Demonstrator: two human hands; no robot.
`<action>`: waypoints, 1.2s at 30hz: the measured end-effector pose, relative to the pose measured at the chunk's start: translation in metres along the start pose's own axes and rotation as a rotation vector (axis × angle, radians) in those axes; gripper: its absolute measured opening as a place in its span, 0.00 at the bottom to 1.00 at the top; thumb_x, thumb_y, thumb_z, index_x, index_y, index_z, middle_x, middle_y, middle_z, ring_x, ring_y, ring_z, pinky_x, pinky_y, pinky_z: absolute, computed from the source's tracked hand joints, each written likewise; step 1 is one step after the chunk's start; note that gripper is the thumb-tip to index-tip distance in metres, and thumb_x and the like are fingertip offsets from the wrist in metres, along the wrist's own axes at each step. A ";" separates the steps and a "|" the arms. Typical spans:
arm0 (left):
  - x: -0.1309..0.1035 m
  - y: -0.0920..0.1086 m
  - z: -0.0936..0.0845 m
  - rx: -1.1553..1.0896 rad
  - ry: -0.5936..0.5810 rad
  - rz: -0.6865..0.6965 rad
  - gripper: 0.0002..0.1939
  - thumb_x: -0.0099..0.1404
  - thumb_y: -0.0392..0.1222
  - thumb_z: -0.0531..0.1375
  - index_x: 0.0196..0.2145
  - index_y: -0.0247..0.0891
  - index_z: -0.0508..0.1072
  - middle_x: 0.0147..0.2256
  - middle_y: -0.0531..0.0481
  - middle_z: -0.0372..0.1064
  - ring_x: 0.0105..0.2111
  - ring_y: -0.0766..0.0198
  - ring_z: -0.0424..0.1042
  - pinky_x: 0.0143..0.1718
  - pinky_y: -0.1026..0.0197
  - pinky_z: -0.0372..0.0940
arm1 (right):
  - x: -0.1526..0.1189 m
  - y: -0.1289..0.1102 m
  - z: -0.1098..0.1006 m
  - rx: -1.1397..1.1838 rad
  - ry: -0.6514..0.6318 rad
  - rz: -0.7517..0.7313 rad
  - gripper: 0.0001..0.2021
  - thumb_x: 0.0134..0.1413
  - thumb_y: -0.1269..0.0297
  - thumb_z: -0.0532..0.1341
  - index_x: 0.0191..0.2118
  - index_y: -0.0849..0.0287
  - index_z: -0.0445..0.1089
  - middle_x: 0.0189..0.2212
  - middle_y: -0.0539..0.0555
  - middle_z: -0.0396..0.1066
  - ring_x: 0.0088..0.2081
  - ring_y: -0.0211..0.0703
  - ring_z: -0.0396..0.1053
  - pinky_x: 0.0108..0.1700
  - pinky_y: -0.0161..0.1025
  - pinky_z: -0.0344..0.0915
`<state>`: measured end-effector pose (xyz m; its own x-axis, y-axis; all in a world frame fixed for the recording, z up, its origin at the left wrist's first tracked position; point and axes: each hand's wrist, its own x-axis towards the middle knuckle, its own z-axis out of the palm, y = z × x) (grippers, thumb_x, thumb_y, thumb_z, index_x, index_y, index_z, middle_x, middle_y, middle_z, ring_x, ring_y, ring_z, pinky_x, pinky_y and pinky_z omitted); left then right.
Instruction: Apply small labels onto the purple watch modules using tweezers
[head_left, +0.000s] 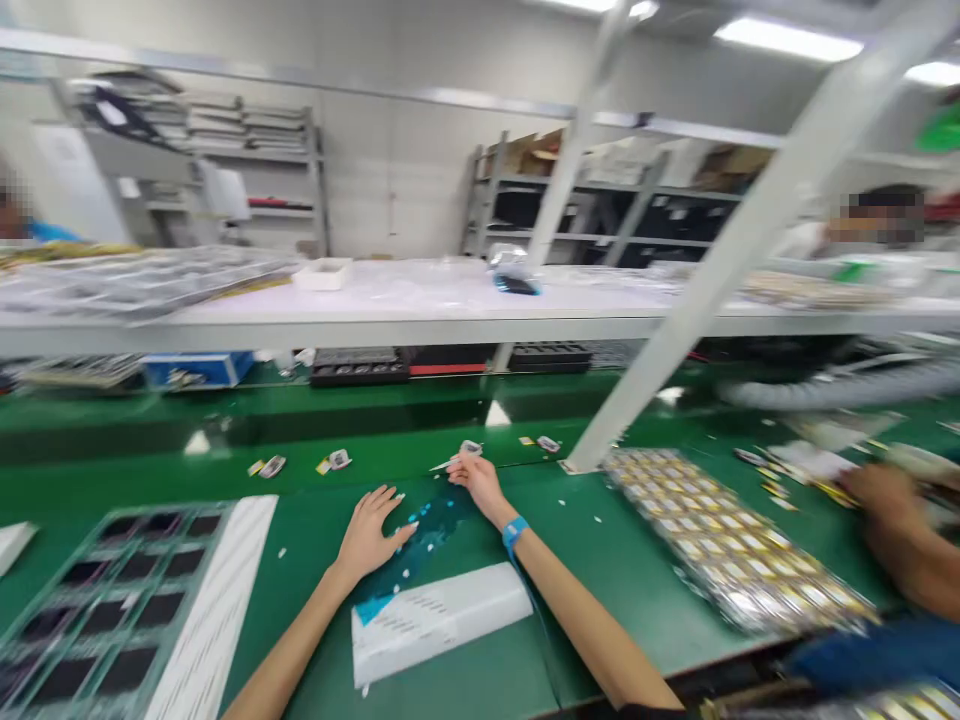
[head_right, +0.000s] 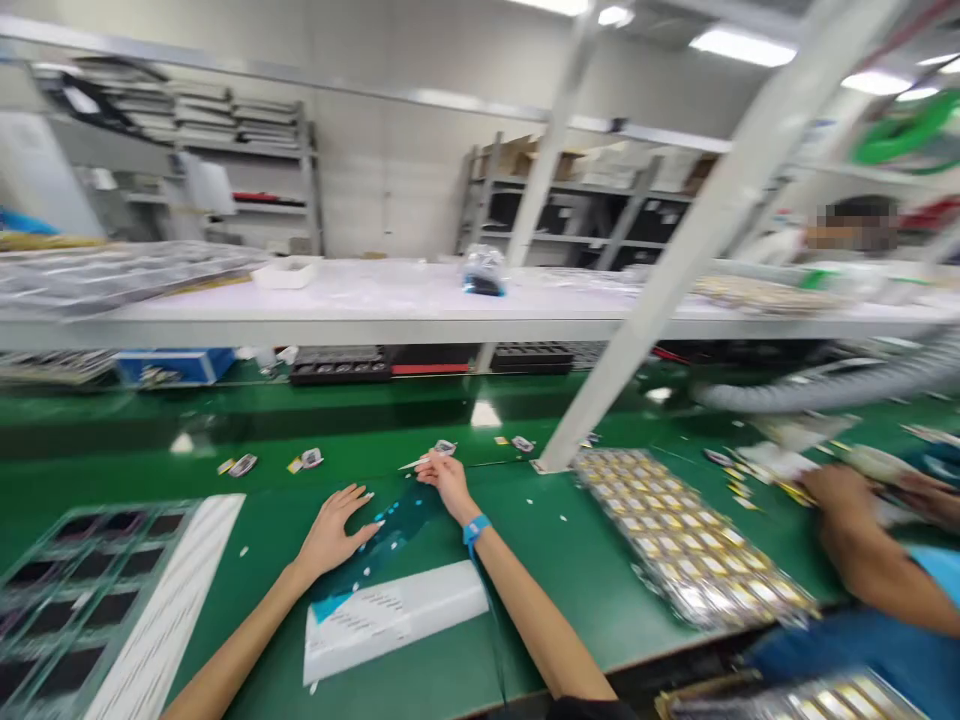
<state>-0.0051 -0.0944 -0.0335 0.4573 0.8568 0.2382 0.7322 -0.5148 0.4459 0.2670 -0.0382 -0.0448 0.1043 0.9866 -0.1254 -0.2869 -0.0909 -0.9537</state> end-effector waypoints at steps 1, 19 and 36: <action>0.008 0.006 0.004 0.006 -0.014 0.025 0.28 0.67 0.55 0.65 0.59 0.39 0.76 0.66 0.38 0.66 0.69 0.42 0.63 0.69 0.36 0.59 | 0.001 0.001 0.000 0.016 0.003 -0.011 0.20 0.68 0.55 0.64 0.59 0.59 0.69 0.56 0.59 0.71 0.51 0.50 0.73 0.51 0.53 0.75; 0.080 0.033 0.029 -0.552 -0.078 -0.056 0.05 0.69 0.38 0.60 0.36 0.41 0.76 0.40 0.46 0.81 0.47 0.51 0.80 0.57 0.43 0.72 | 0.016 0.012 -0.022 0.202 0.091 -0.093 0.19 0.68 0.54 0.64 0.58 0.59 0.70 0.55 0.59 0.71 0.51 0.50 0.73 0.51 0.52 0.75; 0.064 -0.089 -0.063 -0.967 0.490 -0.793 0.19 0.74 0.47 0.63 0.58 0.36 0.71 0.55 0.41 0.71 0.51 0.53 0.75 0.51 0.46 0.75 | 0.017 0.019 -0.045 0.035 0.117 -0.139 0.19 0.68 0.54 0.64 0.57 0.60 0.70 0.53 0.58 0.72 0.48 0.48 0.74 0.49 0.50 0.75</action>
<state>-0.0729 0.0078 -0.0035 -0.2963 0.9389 -0.1754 -0.0275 0.1751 0.9842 0.3060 -0.0291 -0.0775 0.2546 0.9667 -0.0262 -0.2951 0.0518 -0.9541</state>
